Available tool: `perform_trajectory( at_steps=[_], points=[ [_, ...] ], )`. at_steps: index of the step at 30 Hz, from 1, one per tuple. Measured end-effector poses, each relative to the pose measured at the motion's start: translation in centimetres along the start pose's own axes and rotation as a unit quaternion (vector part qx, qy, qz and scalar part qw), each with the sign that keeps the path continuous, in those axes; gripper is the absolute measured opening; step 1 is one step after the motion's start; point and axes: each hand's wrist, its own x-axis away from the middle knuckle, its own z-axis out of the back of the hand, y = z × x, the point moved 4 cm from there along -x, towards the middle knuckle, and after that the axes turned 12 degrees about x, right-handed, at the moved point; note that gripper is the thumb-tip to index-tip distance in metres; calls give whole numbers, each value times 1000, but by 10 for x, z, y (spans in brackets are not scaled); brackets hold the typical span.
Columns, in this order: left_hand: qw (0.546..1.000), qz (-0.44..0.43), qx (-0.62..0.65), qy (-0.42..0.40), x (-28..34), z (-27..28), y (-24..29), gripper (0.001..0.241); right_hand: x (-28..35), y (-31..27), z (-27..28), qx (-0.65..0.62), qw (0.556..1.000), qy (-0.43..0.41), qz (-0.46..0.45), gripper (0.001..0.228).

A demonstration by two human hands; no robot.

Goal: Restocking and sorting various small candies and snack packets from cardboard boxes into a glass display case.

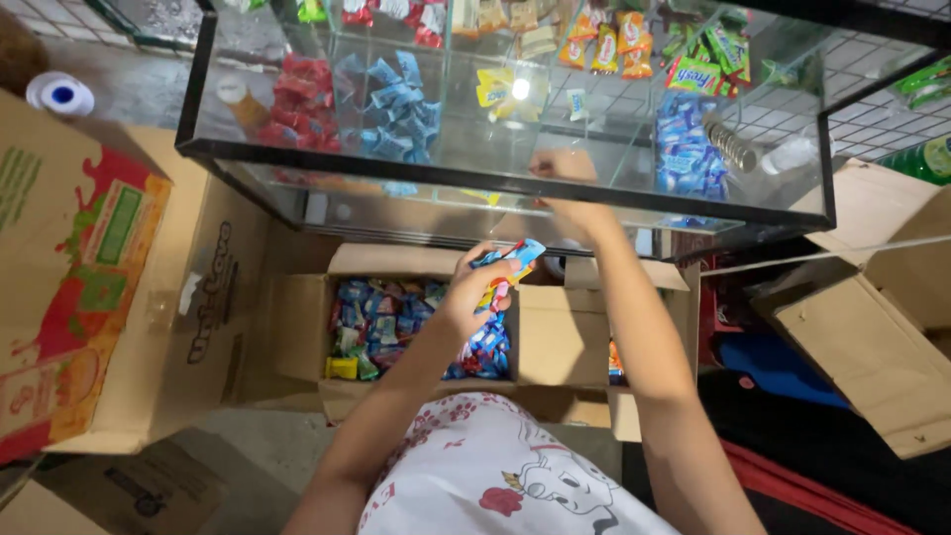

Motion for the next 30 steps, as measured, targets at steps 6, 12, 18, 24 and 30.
perform_trajectory(
  at_steps=[6,12,18,24,30],
  points=[
    [999,-2,17,33,-24,1,-4,22,56,-21,29,-129,918,375,31,12],
    [999,27,8,22,-23,-18,-3,21,82,60,-7,-395,710,581,-48,19],
    [999,26,-15,26,-26,-17,-1,17,69,23,63,129,831,530,-110,65],
    [999,0,16,42,-25,-19,9,24,101,-33,27,-71,861,495,-96,47],
    [986,-108,-128,-7,-14,-17,12,19,131,-82,-37,-593,734,329,-41,51]
  ],
)
